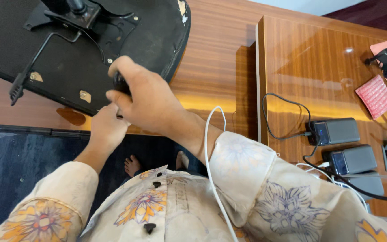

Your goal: The person uses a screwdriver to tighten screws on the underside of an overturned chair base placed on a wooden table. The person repositions the chair once to access another screw and continues tightening.

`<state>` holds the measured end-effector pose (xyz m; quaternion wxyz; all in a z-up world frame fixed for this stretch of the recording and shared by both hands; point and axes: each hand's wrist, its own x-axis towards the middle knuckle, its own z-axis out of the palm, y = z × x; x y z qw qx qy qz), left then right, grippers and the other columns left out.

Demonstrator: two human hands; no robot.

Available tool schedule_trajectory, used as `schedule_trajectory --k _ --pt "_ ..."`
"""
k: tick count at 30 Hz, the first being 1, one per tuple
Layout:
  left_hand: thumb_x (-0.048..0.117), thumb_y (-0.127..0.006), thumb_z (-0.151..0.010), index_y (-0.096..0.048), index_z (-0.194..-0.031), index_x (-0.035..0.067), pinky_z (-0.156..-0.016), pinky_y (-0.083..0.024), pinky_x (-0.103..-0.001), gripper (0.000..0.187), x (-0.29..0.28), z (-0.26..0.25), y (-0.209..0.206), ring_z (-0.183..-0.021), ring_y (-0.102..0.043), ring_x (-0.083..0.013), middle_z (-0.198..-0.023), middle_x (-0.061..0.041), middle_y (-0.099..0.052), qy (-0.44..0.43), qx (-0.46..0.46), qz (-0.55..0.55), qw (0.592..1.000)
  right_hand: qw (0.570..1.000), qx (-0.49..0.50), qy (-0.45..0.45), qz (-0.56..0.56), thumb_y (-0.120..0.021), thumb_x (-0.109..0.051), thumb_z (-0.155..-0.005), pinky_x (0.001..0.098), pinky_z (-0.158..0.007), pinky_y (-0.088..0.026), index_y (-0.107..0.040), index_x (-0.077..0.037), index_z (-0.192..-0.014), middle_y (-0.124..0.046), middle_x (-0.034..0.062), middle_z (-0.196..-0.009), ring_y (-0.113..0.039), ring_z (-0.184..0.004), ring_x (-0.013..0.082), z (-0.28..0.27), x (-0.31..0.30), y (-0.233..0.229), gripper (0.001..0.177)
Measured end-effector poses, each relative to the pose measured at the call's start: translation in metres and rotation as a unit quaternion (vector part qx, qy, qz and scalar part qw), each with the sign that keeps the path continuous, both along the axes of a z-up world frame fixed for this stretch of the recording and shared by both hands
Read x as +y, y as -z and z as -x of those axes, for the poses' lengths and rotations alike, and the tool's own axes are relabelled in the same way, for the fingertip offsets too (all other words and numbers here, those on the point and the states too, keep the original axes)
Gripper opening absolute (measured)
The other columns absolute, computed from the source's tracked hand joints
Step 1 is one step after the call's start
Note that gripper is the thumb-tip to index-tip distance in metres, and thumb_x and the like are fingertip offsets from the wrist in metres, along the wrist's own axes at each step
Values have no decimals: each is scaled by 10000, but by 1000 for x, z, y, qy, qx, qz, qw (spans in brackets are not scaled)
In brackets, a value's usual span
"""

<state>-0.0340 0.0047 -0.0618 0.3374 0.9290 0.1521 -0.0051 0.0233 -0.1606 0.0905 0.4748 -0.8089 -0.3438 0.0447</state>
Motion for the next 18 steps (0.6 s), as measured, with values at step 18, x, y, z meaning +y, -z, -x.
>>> schedule_trajectory --k 18 --pt "275 -575 -941 -566 -1314 93 -852 -505 -528 415 -10 -7 -28 -1094 -642 -418 -1205 -233 -674 56 -44 -61 996 981 -17 -66 180 -703 -448 -884 517 -826 -522 -554 -119 -1090 -697 144 -1042 -672 -1035 386 -5 15 -37 417"
